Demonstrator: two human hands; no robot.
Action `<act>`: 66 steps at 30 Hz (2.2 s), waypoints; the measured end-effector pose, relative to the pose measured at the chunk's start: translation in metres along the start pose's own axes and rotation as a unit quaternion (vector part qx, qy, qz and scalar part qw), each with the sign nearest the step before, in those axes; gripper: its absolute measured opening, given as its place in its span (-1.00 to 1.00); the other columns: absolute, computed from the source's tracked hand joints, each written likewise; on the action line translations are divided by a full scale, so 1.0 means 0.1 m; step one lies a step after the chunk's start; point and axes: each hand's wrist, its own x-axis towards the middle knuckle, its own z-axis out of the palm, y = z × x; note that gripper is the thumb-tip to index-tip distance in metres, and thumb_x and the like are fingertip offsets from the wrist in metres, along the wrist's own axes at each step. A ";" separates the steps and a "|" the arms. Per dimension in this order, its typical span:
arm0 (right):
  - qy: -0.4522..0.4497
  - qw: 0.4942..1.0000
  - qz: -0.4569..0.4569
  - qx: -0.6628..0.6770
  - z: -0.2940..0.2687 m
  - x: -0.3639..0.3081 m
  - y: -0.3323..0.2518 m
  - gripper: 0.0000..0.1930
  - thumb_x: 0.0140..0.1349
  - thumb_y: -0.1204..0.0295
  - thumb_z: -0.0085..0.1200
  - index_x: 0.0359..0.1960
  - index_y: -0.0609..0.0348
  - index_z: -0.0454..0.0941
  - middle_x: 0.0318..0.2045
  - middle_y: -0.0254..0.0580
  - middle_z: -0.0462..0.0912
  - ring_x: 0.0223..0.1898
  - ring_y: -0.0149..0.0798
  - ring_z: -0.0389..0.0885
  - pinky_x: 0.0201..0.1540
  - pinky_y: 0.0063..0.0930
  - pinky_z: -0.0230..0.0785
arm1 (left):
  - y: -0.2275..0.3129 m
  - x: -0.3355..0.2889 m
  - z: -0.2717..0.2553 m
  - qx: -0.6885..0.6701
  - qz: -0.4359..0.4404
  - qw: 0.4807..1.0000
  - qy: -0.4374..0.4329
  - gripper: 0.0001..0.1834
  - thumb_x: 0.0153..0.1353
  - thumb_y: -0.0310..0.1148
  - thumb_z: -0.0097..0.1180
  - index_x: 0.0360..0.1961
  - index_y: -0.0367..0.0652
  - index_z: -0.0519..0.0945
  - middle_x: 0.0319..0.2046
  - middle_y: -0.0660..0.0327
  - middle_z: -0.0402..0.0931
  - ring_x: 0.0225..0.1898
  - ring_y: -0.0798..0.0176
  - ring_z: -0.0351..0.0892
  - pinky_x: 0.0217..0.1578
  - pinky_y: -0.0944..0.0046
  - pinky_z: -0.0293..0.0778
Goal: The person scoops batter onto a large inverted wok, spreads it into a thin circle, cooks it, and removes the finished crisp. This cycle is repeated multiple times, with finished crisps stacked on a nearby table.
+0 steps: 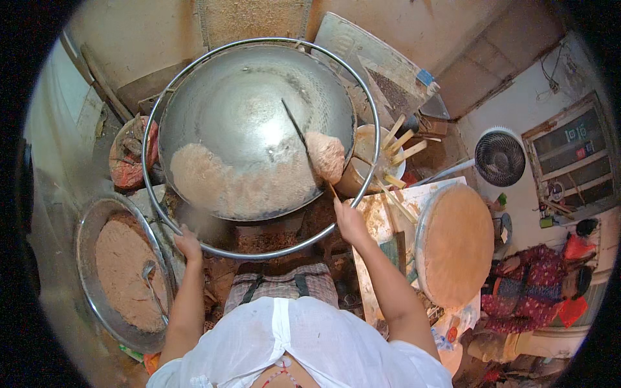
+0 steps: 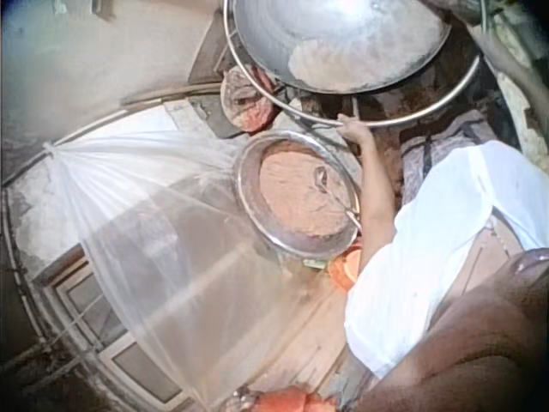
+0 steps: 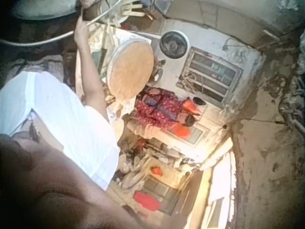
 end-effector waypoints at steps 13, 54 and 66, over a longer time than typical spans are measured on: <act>-0.042 0.990 0.102 0.093 -0.23 0.36 -0.68 -0.47 0.45 0.17 -0.44 -0.39 0.46 0.39 -0.47 0.36 0.46 -0.35 0.42 0.44 -0.27 0.08 0.29 | -0.03 -0.34 -0.08 -0.117 -0.110 0.986 -0.045 -0.44 0.38 -0.04 -0.16 -0.05 -0.48 0.36 -0.66 0.04 0.46 -0.67 0.21 0.46 -0.56 0.24 0.40; -0.014 0.987 0.127 0.098 -0.09 0.06 -0.15 -0.41 0.44 0.02 -0.40 -0.39 0.33 0.49 -0.70 0.00 0.38 -0.55 -0.04 0.44 -0.51 -0.17 0.24 | 0.39 -0.53 -0.26 -0.223 -0.120 0.955 -0.154 -0.45 0.43 0.05 -0.32 -0.18 -0.33 0.42 -0.59 0.16 0.46 -0.55 0.27 0.37 -0.40 0.31 0.34; -0.023 0.979 0.170 0.107 -0.05 -0.06 -0.40 -0.45 0.45 0.12 -0.44 -0.46 0.33 0.45 -0.54 0.29 0.48 -0.42 0.30 0.45 -0.32 0.04 0.30 | 0.20 0.41 -0.18 -0.062 -0.024 0.997 -0.031 -0.42 0.41 -0.02 -0.29 -0.24 -0.42 0.50 -0.42 0.02 0.53 -0.45 0.08 0.50 -0.26 0.15 0.43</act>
